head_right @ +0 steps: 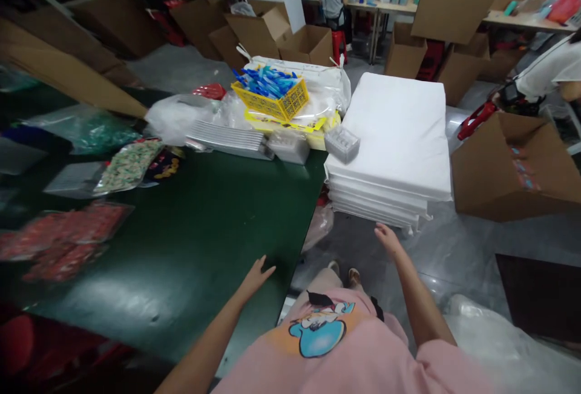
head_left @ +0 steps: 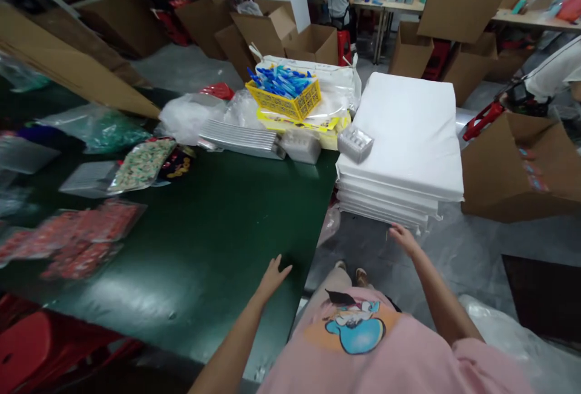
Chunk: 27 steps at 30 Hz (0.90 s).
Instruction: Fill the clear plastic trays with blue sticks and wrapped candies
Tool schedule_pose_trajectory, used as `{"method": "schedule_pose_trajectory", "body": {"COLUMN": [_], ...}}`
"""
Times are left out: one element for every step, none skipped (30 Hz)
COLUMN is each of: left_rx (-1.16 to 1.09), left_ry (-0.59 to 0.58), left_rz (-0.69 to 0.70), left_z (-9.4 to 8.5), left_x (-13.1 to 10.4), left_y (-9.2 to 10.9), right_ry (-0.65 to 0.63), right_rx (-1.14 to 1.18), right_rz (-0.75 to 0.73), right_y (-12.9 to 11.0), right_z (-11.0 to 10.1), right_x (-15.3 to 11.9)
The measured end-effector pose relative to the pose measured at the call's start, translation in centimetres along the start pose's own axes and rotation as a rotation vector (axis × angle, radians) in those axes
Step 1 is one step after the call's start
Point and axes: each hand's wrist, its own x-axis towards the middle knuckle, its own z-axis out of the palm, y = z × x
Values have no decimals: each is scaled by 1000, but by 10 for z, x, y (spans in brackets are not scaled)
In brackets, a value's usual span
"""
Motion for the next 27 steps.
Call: {"method": "schedule_pose_trajectory", "body": {"left_rx": [-124,-264,-406,-537,-651,-745,-821,-889,-954,-1014,-1071,-1129,-1184,-1239,-1294,-1347,-1394,-1432,-1458,-1474,-1482,-1483,-1480,-1472,-1461,-1452,-1445], "left_ry": [-33,-59,-91,-112,-125,-150,-180,-209,-233,-249,-263,-264,-270,-263,-241,-209,-167,-121,-83,-49,-21,0,18,34,47,60,74], "left_rz": [-5,-1,0,-5,-12,-23,-29,-28,-20,-11,1,-7,-27,-58,-92,-129,-181,-236,-265,-296,-320,-341,-368,-393,-416,-436,-450], "left_z": [3,5,6,5,4,2,-1,-4,-7,-10,-13,-14,-15,-16,-15,-14,-13,-12,-12,-12,-13,-13,-14,-15,-16,-16,-16], "left_x": [8,16,25,35,46,58,70,82,95,108,121,134,147,160,174,188,201,214,226,237,246,253,258,263,266,268,269], "left_y": [21,43,66,89,113,137,160,183,206,228,250,272,292,312,332,349,366,380,393,404,414,422,430,436,442,448,454], "right_ry": [15,29,49,70,88,102,110,115,117,114,109,101,87,64,35,0,-40,-77,-108,-132,-155,-179,-210,-253,-307,-364,-415], "right_rx": [52,99,139,171,199,222,243,262,278,290,298,301,296,287,276,266,258,250,240,225,201,171,140,112,91,78,72], "right_rz": [-1,-7,-15,-27,-39,-49,-60,-73,-89,-105,-120,-130,-135,-135,-128,-118,-104,-83,-58,-27,5,39,71,96,109,110,98], "right_y": [-19,-39,-59,-78,-97,-116,-134,-152,-169,-185,-200,-214,-226,-238,-249,-258,-267,-274,-280,-285,-289,-292,-294,-295,-295,-294,-292], "right_z": [-2,-2,-2,0,3,5,8,10,12,14,15,15,15,16,17,19,22,25,30,35,40,45,50,53,56,59,60], "right_x": [15,30,45,60,74,88,102,116,129,143,157,171,187,203,220,237,255,273,289,304,317,328,337,344,349,352,354]}}
